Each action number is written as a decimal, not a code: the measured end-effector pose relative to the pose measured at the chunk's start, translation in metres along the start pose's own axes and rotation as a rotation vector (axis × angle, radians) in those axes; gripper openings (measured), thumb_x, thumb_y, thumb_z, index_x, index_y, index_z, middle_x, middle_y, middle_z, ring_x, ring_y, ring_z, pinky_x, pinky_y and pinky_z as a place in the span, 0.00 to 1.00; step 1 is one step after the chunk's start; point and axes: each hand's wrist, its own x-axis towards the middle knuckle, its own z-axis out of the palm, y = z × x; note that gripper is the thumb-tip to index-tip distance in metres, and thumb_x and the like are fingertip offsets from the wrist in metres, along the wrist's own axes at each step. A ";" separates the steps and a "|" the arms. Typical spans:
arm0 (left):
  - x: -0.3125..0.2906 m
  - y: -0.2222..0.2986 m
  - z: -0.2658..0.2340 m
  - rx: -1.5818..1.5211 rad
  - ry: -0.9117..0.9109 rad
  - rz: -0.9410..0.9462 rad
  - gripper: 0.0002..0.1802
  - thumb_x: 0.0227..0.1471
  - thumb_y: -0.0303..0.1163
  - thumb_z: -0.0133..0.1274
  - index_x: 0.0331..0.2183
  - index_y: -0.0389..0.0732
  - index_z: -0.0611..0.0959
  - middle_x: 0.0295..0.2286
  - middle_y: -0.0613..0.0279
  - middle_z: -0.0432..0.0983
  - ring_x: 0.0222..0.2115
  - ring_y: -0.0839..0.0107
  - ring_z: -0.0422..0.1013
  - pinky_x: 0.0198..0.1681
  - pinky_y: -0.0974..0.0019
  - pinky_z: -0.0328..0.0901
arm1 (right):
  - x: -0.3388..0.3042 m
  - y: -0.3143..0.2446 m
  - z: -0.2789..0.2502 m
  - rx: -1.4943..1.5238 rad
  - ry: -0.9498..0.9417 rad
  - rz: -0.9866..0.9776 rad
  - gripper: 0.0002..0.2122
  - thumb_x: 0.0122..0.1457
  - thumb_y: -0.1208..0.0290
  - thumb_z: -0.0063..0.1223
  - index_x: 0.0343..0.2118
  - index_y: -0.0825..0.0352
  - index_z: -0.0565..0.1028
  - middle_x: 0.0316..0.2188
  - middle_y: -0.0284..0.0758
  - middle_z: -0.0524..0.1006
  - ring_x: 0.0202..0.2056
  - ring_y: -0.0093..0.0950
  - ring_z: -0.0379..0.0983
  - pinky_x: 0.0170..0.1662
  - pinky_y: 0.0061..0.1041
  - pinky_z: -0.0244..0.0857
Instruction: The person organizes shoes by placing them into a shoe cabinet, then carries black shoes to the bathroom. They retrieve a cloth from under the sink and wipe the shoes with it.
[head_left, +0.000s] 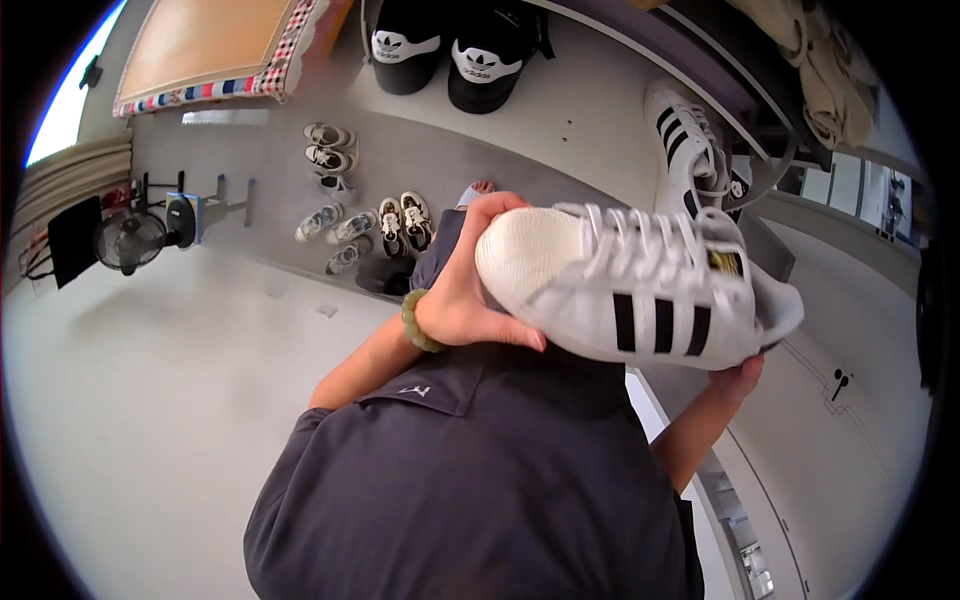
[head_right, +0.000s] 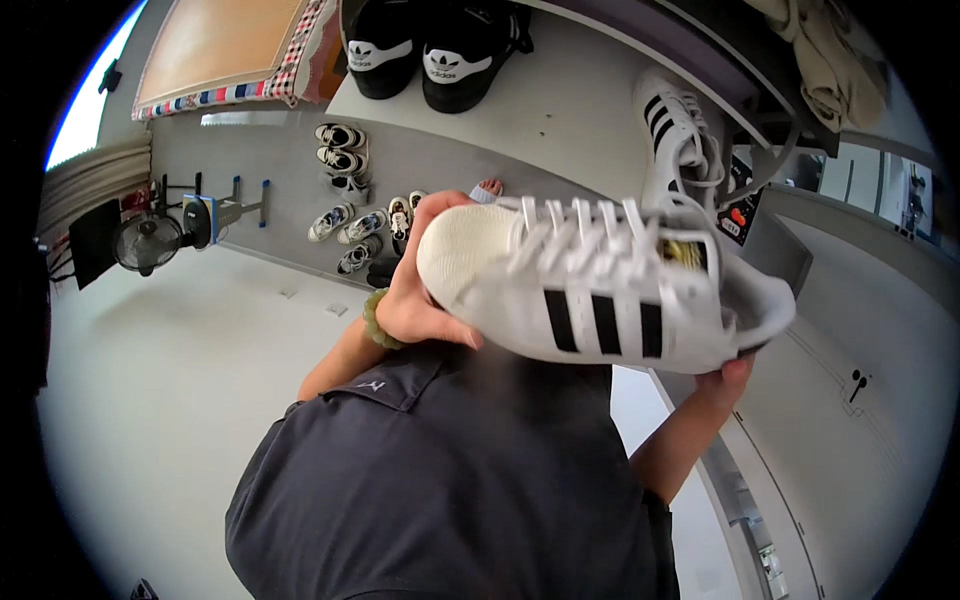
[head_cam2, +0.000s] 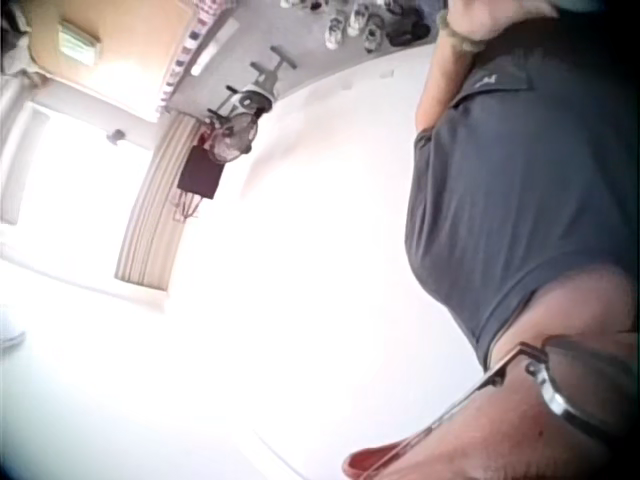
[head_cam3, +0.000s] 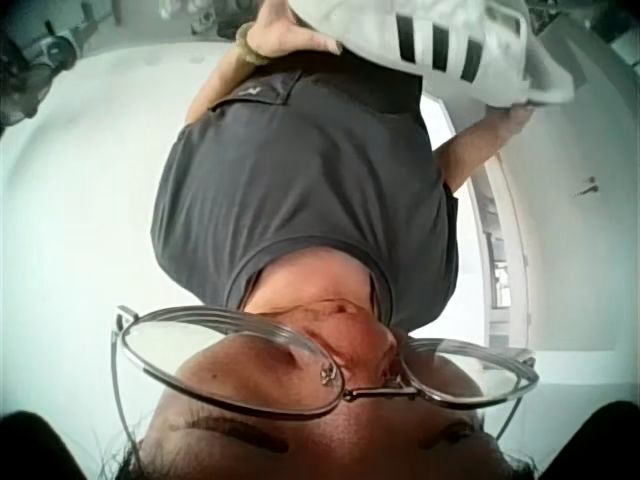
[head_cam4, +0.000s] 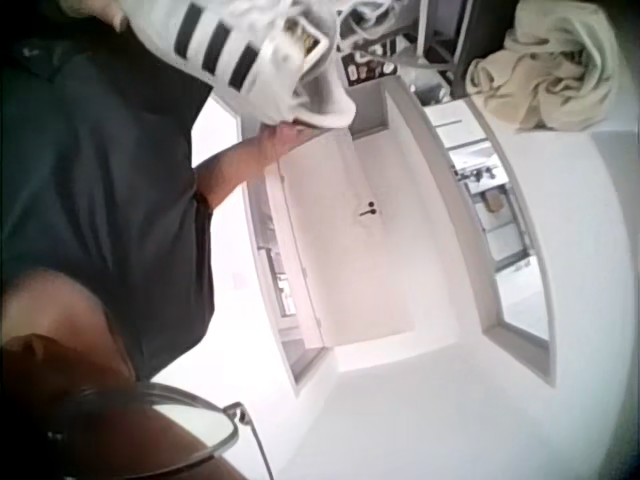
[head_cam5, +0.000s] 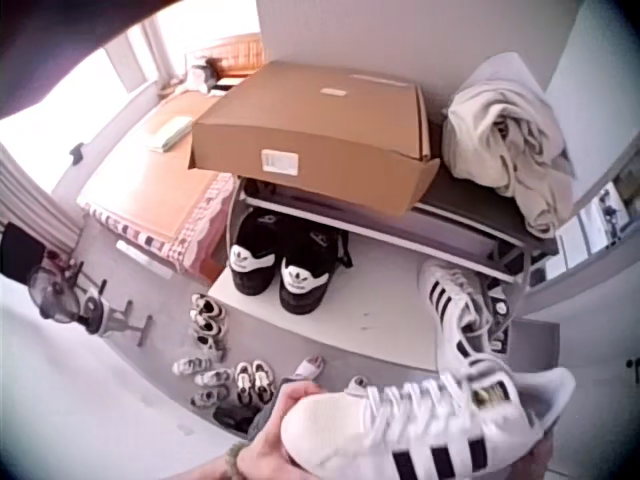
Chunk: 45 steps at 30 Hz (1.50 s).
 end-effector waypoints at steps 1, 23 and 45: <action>0.005 0.002 0.002 -0.028 0.033 -0.078 0.65 0.30 0.38 0.80 0.61 0.39 0.53 0.54 0.58 0.61 0.58 0.67 0.58 0.63 0.61 0.52 | -0.008 -0.001 -0.001 -0.016 0.072 0.031 0.47 0.50 0.44 0.66 0.65 0.73 0.58 0.62 0.42 0.66 0.62 0.36 0.64 0.64 0.38 0.59; 0.063 -0.022 -0.011 -0.453 0.153 -0.376 0.43 0.58 0.40 0.59 0.63 0.38 0.53 0.59 0.53 0.62 0.60 0.61 0.60 0.64 0.54 0.55 | -0.011 -0.014 0.065 0.192 0.123 0.183 0.29 0.61 0.61 0.57 0.59 0.77 0.66 0.54 0.42 0.74 0.56 0.34 0.71 0.61 0.34 0.62; 0.085 -0.018 -0.006 0.897 0.230 0.032 0.41 0.47 0.26 0.57 0.61 0.34 0.59 0.54 0.39 0.60 0.55 0.45 0.62 0.59 0.53 0.60 | 0.112 0.078 0.207 -0.827 0.021 -0.413 0.40 0.52 0.69 0.65 0.64 0.75 0.54 0.57 0.51 0.67 0.58 0.43 0.65 0.61 0.37 0.58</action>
